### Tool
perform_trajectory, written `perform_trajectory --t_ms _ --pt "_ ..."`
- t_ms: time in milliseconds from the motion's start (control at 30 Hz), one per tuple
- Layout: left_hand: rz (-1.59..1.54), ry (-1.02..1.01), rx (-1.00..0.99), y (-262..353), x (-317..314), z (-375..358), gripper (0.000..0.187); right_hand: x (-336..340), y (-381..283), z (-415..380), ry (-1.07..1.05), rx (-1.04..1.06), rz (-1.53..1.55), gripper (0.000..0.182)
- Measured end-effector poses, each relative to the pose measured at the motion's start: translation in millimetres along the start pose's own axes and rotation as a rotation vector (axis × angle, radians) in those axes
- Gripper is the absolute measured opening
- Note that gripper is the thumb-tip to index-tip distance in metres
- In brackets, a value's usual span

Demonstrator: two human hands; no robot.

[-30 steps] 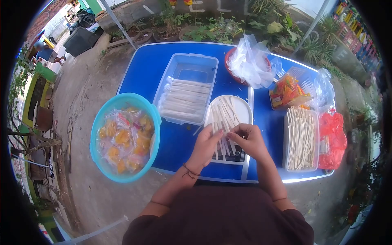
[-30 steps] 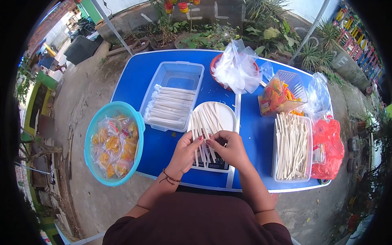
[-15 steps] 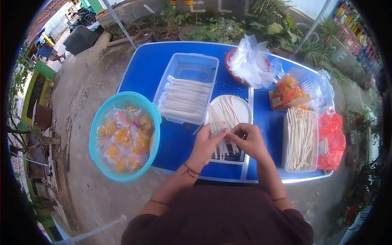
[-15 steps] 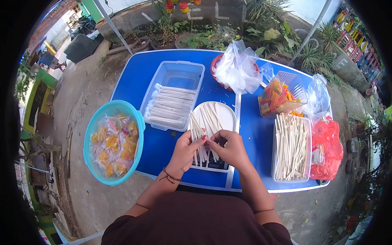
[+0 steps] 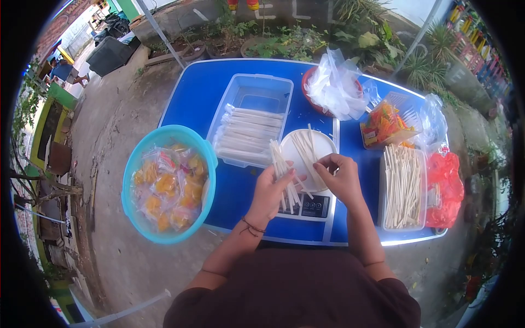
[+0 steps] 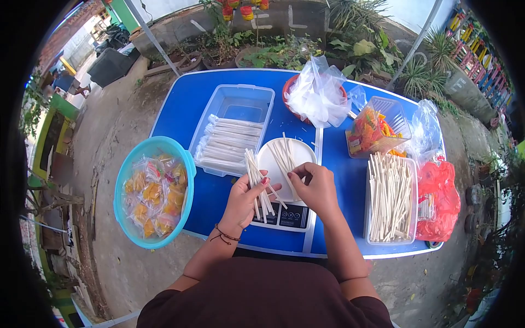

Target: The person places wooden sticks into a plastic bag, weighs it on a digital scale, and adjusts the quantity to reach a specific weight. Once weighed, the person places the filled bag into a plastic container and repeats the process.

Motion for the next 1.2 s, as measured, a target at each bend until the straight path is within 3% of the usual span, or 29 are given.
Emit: perform_trajectory --t_ms 100,200,233,467,933,1200 --pt "-0.011 -0.014 -0.007 -2 2 2 0.03 4 -17 -3 0.172 0.191 -0.064 0.024" --pt "-0.017 -0.026 -0.027 -9 5 5 0.029 -22 -17 -13 -0.222 0.029 0.072 0.024" --pt "0.008 -0.029 -0.043 -11 6 7 0.029 -27 -16 -17 -0.24 0.02 0.061 0.022" --pt "-0.191 -0.055 0.061 -12 -1 4 0.035 -20 -4 -21 -0.142 -0.042 0.199 0.014" --pt "0.054 -0.085 -0.043 -13 -10 3 0.032 -20 -18 -27 -0.137 -0.03 0.002 0.02" --pt "-0.018 -0.08 0.021 -12 -11 1 0.029 -25 5 -22 -0.205 -0.106 0.19 0.017"
Point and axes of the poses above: each hand's wrist, its own z-axis towards the middle knuckle, its own x-axis out of the back of the hand, y = z × x, the point moved 8 cm from there along z, towards the middle knuckle, and after that the axes turned 2 degrees about -z, right-handed, at the moved point
